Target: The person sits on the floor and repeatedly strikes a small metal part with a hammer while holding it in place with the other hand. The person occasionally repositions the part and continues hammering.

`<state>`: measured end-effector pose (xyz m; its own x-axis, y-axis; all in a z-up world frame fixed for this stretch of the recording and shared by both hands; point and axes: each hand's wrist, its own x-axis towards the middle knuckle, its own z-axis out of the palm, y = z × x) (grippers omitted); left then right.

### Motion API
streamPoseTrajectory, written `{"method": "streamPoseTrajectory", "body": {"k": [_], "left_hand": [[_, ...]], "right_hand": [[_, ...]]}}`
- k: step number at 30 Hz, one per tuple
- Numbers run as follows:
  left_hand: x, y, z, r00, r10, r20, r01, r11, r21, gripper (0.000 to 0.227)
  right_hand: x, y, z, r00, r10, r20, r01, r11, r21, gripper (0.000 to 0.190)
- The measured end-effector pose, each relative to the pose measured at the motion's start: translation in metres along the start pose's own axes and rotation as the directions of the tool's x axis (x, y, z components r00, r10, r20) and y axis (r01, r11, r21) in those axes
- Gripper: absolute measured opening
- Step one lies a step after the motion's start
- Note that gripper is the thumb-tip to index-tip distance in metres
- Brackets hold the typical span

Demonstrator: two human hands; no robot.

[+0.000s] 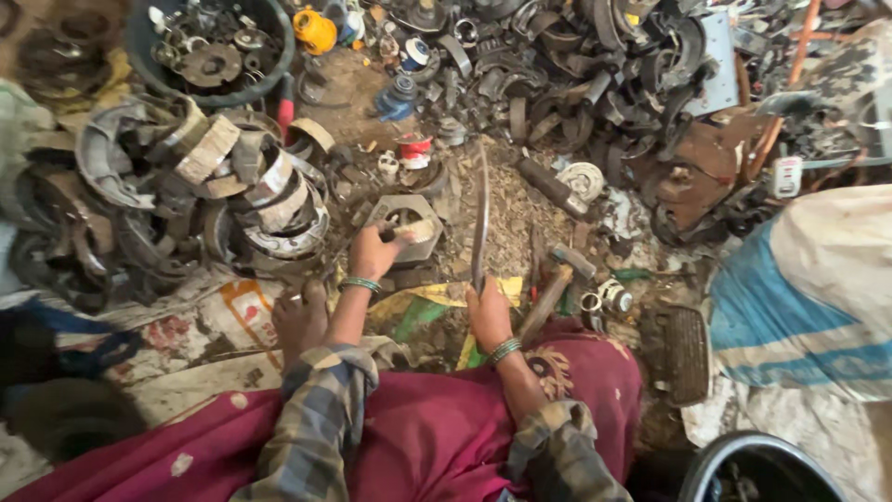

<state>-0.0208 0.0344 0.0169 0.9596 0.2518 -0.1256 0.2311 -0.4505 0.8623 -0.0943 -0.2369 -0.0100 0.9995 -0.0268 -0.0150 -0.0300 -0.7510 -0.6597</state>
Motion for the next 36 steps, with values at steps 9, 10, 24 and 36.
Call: {"method": "streamPoseTrajectory", "body": {"k": [9, 10, 24, 36], "left_hand": [[-0.007, -0.001, 0.015, 0.937, 0.312, 0.16, -0.348, 0.772, 0.532, 0.054], [-0.008, -0.002, 0.021, 0.936, 0.311, 0.165, -0.345, 0.712, 0.611, 0.055], [-0.017, -0.006, 0.03, 0.862, 0.45, 0.234, -0.5, 0.678, 0.539, 0.038], [-0.028, -0.009, 0.056, 0.857, 0.508, 0.088, -0.427, 0.602, 0.675, 0.012]], "right_hand": [[-0.004, 0.007, 0.024, 0.944, 0.194, 0.267, -0.28, 0.9, 0.335, 0.026], [-0.002, 0.009, 0.026, 0.929, 0.211, 0.303, -0.319, 0.871, 0.372, 0.026], [-0.003, -0.01, 0.019, 0.944, 0.212, 0.253, -0.267, 0.941, 0.209, 0.027], [-0.006, -0.045, 0.001, 0.999, -0.009, 0.042, 0.008, 1.0, 0.015, 0.039]]}}
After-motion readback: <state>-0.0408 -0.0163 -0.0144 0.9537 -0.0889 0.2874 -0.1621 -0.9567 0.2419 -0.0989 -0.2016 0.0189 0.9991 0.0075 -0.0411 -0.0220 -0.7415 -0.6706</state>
